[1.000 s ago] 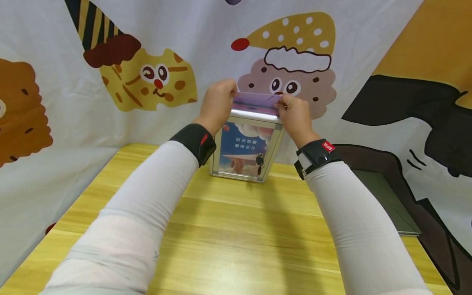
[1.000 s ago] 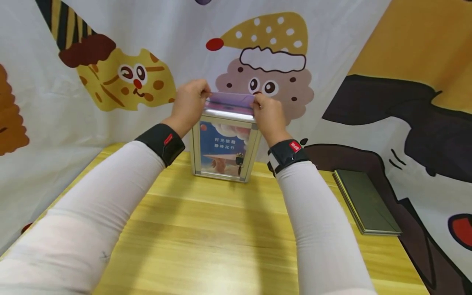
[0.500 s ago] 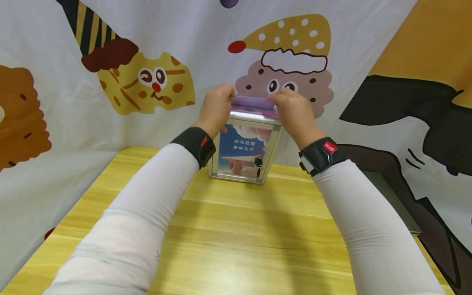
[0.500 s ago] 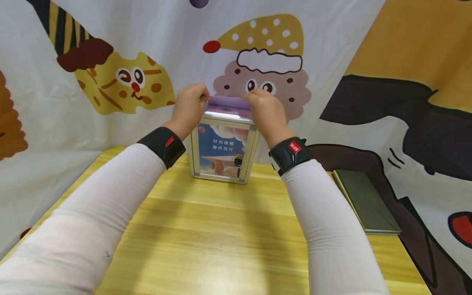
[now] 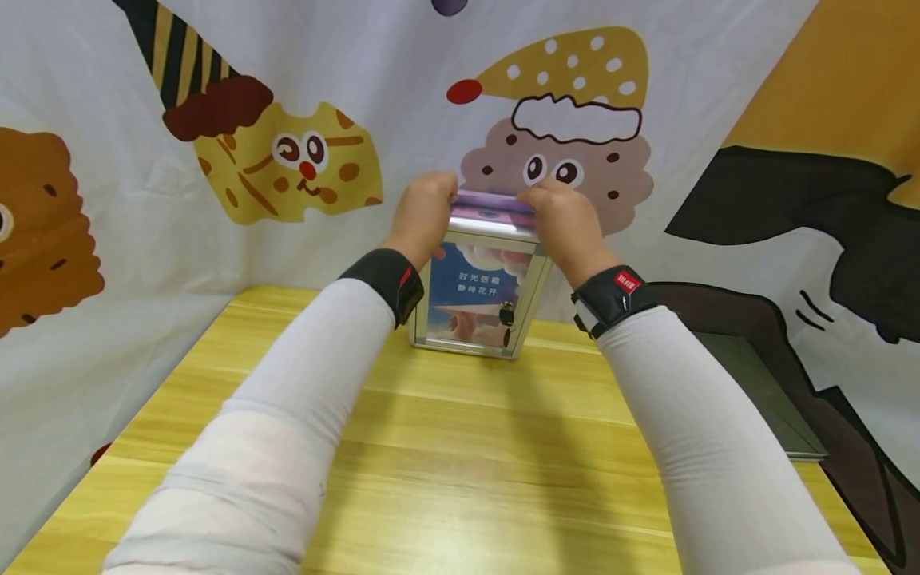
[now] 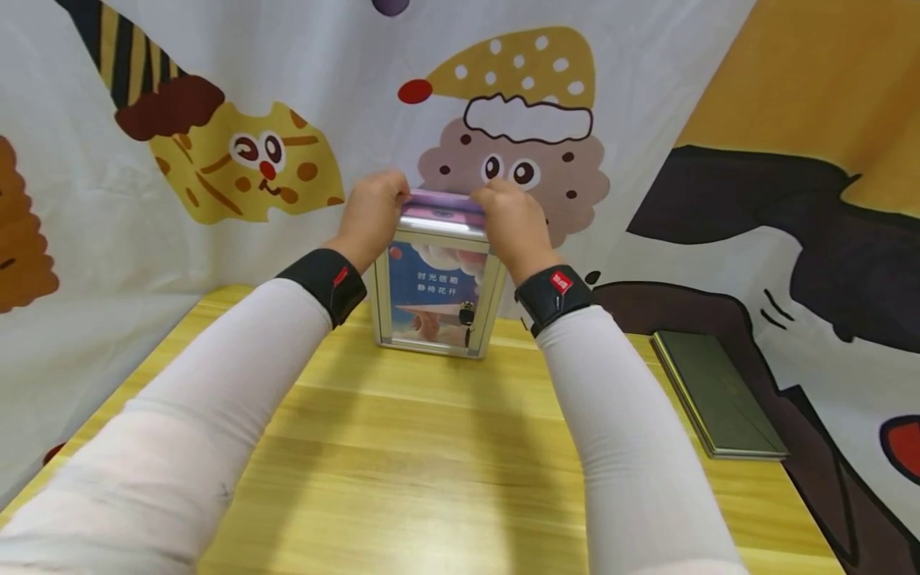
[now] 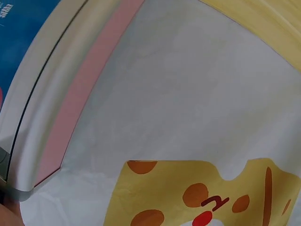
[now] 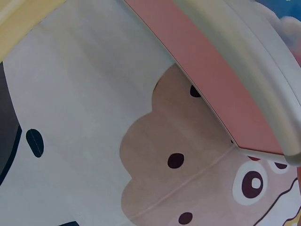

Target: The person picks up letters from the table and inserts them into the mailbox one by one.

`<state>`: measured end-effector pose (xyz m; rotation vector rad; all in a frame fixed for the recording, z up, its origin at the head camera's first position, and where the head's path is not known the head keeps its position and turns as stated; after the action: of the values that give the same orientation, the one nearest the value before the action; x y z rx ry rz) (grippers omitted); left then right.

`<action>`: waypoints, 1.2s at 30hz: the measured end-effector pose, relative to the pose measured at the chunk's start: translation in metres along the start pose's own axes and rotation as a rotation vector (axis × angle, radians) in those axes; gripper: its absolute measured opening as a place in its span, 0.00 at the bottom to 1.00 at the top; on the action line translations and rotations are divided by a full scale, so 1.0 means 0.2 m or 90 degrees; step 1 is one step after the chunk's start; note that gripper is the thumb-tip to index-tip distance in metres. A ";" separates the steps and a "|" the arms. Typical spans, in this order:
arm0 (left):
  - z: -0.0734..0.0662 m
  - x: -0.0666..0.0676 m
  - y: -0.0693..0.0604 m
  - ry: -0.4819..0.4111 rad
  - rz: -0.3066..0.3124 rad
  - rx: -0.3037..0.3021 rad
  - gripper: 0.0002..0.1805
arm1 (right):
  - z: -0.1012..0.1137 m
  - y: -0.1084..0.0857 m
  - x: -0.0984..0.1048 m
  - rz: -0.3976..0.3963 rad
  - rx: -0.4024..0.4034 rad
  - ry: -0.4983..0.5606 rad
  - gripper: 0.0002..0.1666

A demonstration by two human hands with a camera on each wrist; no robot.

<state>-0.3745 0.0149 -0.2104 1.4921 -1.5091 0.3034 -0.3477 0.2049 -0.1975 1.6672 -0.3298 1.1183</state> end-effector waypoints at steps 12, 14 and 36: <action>-0.01 0.00 0.00 0.135 0.047 -0.030 0.33 | 0.02 -0.01 -0.02 0.044 -0.035 -0.024 0.19; -0.01 0.00 0.01 0.151 0.053 -0.036 0.34 | 0.02 -0.01 -0.03 0.051 -0.037 -0.031 0.19; 0.00 -0.05 0.00 0.137 0.045 -0.018 0.28 | 0.02 -0.03 -0.09 0.089 -0.088 -0.033 0.13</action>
<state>-0.3762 0.0199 -0.2181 1.3398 -1.3892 0.4673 -0.3502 0.1986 -0.2160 1.5721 -0.5521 1.1294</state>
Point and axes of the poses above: each hand's wrist, its own y-axis towards the middle knuckle, its own x-axis out of the back of the hand, z = x × y, the point moved 2 cm from there along y, towards the middle knuckle, and after that the axes turned 3 degrees about x, right-handed, at the moved point
